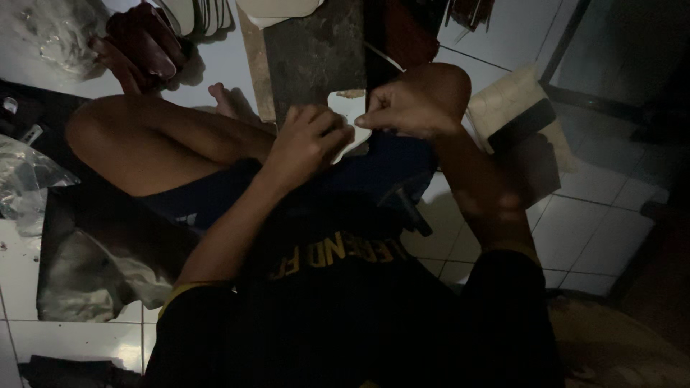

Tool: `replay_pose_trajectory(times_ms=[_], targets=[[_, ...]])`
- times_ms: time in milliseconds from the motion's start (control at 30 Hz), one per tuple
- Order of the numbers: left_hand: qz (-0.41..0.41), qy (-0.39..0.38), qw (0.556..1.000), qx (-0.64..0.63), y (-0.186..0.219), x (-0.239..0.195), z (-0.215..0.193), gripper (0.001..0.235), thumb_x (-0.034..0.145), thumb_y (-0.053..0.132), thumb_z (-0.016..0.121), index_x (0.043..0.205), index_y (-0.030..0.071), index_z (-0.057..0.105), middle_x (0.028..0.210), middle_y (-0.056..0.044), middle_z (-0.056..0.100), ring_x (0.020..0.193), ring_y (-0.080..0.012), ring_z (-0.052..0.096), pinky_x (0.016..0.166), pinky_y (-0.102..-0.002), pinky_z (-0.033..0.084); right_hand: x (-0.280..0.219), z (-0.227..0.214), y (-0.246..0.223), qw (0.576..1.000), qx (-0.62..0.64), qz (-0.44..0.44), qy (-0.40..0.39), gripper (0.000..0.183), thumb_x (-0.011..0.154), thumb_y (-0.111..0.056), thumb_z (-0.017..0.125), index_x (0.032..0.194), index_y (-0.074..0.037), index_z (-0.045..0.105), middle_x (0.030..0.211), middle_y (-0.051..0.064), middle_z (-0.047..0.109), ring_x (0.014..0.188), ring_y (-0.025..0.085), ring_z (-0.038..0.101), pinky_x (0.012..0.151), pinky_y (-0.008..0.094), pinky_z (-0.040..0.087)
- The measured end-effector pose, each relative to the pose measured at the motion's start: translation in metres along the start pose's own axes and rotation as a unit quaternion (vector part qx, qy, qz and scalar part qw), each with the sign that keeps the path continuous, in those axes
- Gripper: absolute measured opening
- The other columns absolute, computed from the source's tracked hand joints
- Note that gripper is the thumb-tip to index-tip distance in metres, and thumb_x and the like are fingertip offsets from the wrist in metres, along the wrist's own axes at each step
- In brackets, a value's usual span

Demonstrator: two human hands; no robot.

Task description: The person sits on the floor and repeatedly smooths the edges of white shoe insoles using a small handheld tool. They handle several insoles one at a time, rubbing the tool along the perimeter of each piece.

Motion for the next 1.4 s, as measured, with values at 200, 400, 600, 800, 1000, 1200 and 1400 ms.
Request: replay_pose_trajectory(times_ms=[200, 400, 600, 800, 1000, 1200, 1400], targets=[[0.011, -0.016, 0.999, 0.026, 0.001, -0.001, 0.006, 0.022, 0.090, 0.015, 0.078, 0.112, 0.014, 0.075, 0.115, -0.004, 0.066, 0.111, -0.0242, 0.059, 0.092, -0.041, 0.041, -0.003, 0.001, 0.000, 0.990, -0.029, -0.104, 0.090, 0.036, 0.095, -0.033, 0.079, 0.087, -0.002, 0.063, 0.082, 0.005, 0.065, 0.074, 0.011, 0.058, 0.060, 0.029, 0.049], [-0.010, -0.014, 0.999, 0.050, 0.003, 0.007, 0.010, 0.028, 0.088, 0.015, 0.078, 0.115, 0.014, 0.072, 0.116, -0.005, 0.063, 0.110, -0.0253, 0.058, 0.092, -0.043, 0.041, 0.005, 0.011, 0.047, 0.924, 0.366, -0.071, 0.089, 0.022, 0.103, -0.032, 0.063, 0.100, -0.010, 0.063, 0.091, -0.002, 0.066, 0.079, 0.009, 0.060, 0.071, 0.024, 0.052], [-0.025, 0.006, 0.998, 0.057, 0.007, 0.023, 0.019, 0.023, 0.091, 0.013, 0.075, 0.112, 0.010, 0.067, 0.123, -0.010, 0.061, 0.111, -0.0299, 0.056, 0.090, -0.045, 0.041, -0.008, 0.021, 0.038, 0.901, 0.311, -0.149, 0.263, 0.026, 0.107, -0.033, 0.060, 0.102, -0.007, 0.063, 0.088, -0.002, 0.062, 0.078, 0.008, 0.056, 0.069, 0.024, 0.048], [-0.070, -0.026, 0.997, -0.035, 0.001, 0.025, 0.022, 0.020, 0.094, 0.005, 0.071, 0.114, 0.004, 0.067, 0.113, -0.010, 0.063, 0.104, -0.0289, 0.059, 0.088, -0.042, 0.042, -0.017, 0.014, 0.028, 0.898, 0.189, -0.148, 0.368, 0.029, 0.108, -0.032, 0.061, 0.097, -0.006, 0.065, 0.088, -0.001, 0.066, 0.083, 0.007, 0.059, 0.075, 0.024, 0.050], [-0.059, -0.016, 0.997, -0.054, 0.000, 0.024, 0.017, 0.021, 0.092, 0.003, 0.071, 0.114, 0.004, 0.072, 0.109, -0.009, 0.064, 0.099, -0.0273, 0.060, 0.086, -0.040, 0.043, -0.005, 0.019, 0.038, 0.884, 0.268, -0.175, 0.340, 0.031, 0.110, -0.030, 0.059, 0.099, -0.003, 0.063, 0.089, 0.000, 0.061, 0.083, 0.008, 0.054, 0.073, 0.025, 0.048], [-0.055, -0.028, 0.996, -0.064, -0.002, 0.027, 0.017, 0.021, 0.091, 0.003, 0.071, 0.112, 0.005, 0.072, 0.111, -0.009, 0.065, 0.100, -0.0250, 0.061, 0.085, -0.039, 0.044, 0.001, 0.014, 0.048, 0.902, 0.256, -0.090, 0.337, 0.033, 0.108, -0.034, 0.054, 0.096, -0.004, 0.062, 0.076, 0.003, 0.062, 0.061, 0.008, 0.057, 0.050, 0.025, 0.048], [-0.053, -0.022, 0.997, -0.057, 0.001, 0.031, 0.014, 0.028, 0.089, 0.003, 0.071, 0.117, 0.006, 0.073, 0.113, -0.007, 0.066, 0.105, -0.0247, 0.061, 0.086, -0.040, 0.044, 0.008, 0.011, 0.058, 0.895, 0.289, -0.095, 0.327, 0.037, 0.110, -0.035, 0.052, 0.096, -0.003, 0.062, 0.077, 0.002, 0.060, 0.064, 0.009, 0.056, 0.055, 0.027, 0.049]])
Point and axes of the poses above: each hand's wrist, its own x-axis towards the middle knuckle, its own z-axis out of the palm, y = z × x, the point moved 9 cm from there along x, towards the middle knuckle
